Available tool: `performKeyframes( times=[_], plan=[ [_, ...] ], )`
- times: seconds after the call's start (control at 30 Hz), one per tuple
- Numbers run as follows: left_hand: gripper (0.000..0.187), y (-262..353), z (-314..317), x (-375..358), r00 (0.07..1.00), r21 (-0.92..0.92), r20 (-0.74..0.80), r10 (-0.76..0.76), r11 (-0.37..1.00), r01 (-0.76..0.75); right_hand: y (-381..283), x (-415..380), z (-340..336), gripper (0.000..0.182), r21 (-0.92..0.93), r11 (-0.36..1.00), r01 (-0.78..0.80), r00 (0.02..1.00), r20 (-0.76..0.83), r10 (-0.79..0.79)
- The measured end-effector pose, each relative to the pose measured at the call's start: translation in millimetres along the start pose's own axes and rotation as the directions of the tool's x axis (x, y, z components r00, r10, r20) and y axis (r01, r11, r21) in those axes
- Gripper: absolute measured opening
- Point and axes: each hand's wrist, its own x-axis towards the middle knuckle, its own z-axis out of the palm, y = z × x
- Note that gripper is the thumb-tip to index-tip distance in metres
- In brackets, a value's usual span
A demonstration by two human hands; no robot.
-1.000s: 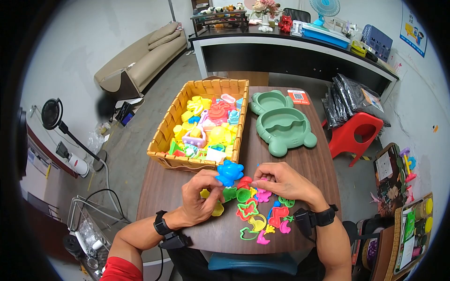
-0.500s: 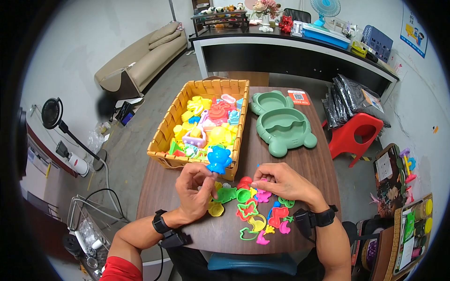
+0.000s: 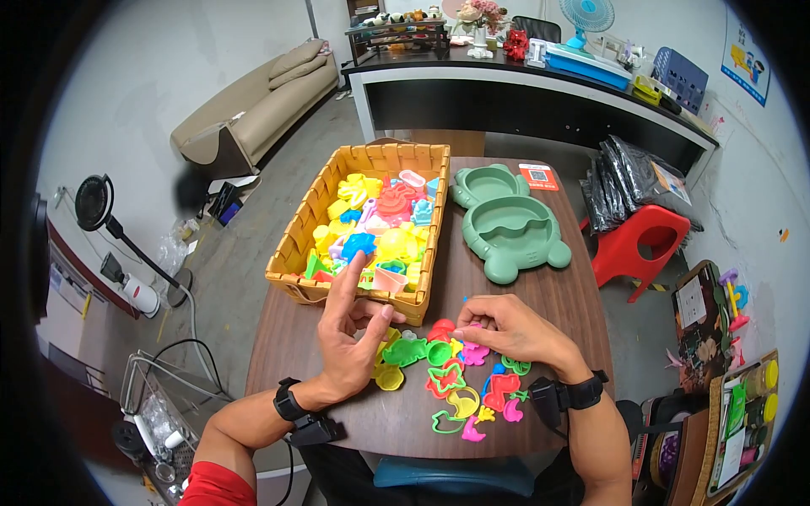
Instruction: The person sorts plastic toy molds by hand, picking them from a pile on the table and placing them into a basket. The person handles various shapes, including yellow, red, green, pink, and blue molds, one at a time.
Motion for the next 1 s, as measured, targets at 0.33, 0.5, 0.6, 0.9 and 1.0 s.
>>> performKeyframes(
  times=[0.33, 0.5, 0.6, 0.9, 1.0],
  plan=[
    [0.071, -3.6, 0.2, -2.3, 0.996, 0.105, 0.082, -0.032, 0.994, 0.023, 1.6, 0.4, -3.1, 0.029, -0.025, 0.999, 0.023, 1.0, 0.005, -0.023],
    [0.075, 0.5, -0.8, 1.6, 0.998, 0.078, 0.059, 0.036, 0.996, -0.041, -0.3, -1.0, -3.4, 0.029, -0.014, 1.0, 0.004, 1.0, 0.009, -0.004],
    [0.073, 0.8, 0.1, 1.9, 0.996, 0.057, 0.071, 0.059, 0.996, -0.063, -1.6, -1.3, -4.0, 0.028, -0.012, 1.0, -0.003, 1.0, 0.012, 0.003],
    [0.044, 0.1, 10.2, 0.9, 0.966, -0.078, 0.233, 0.116, 0.992, -0.1, 4.5, -2.4, -4.3, 0.029, -0.011, 1.0, 0.006, 1.0, 0.001, -0.006],
    [0.034, -0.4, 13.6, 0.2, 0.948, -0.123, 0.287, 0.14, 0.987, -0.108, 5.5, -3.1, -3.6, 0.028, -0.017, 1.0, 0.008, 1.0, -0.007, -0.008]
  ],
)
